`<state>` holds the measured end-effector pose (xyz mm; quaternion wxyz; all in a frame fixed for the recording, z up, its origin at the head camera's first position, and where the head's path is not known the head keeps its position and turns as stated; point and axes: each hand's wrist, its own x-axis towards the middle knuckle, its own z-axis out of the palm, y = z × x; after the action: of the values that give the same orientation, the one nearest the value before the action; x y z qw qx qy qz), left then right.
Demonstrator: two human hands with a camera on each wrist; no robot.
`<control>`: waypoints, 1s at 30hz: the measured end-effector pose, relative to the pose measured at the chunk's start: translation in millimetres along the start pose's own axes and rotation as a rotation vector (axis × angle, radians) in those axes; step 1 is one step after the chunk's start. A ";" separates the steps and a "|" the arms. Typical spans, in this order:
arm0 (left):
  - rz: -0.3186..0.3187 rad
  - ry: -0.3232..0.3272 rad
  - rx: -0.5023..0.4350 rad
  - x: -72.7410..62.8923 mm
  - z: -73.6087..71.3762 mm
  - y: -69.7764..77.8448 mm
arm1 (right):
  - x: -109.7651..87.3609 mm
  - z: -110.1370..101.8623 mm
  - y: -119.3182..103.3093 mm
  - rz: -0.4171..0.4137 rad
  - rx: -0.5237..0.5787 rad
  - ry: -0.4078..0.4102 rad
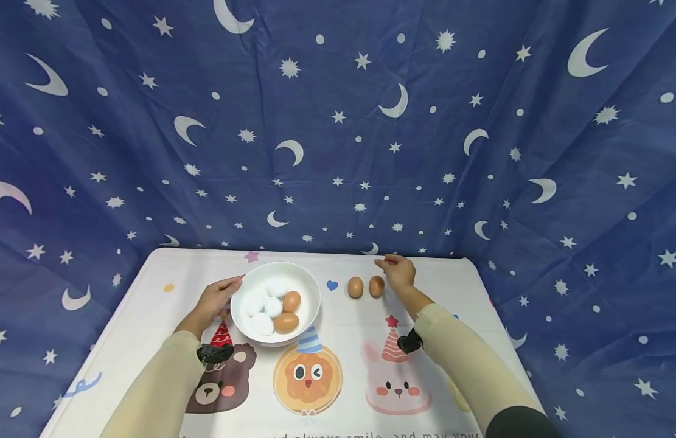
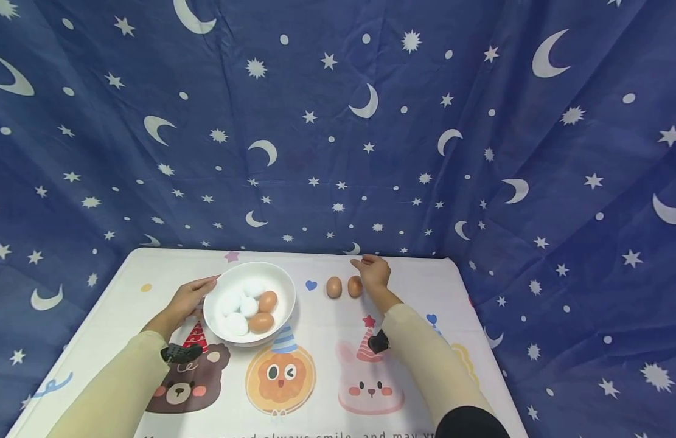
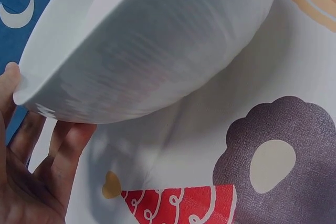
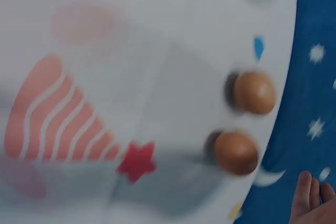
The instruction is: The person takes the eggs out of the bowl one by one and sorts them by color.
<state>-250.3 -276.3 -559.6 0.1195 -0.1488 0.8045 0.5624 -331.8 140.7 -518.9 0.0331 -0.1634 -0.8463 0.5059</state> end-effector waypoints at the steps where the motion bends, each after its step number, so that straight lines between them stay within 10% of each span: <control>1: 0.000 0.001 -0.004 0.0 0.0 0.1 | -3.7 3.7 -5.0 -0.012 0.013 -0.011; 30: 0.000 0.002 -0.011 -0.4 2.2 0.6 | -133.2 116.8 -44.3 -0.111 0.164 -0.243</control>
<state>-250.1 -274.0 -559.6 0.1181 -0.1502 0.8016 0.5665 -242.6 -18.6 -522.7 -0.0285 -0.0508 -0.8075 0.5870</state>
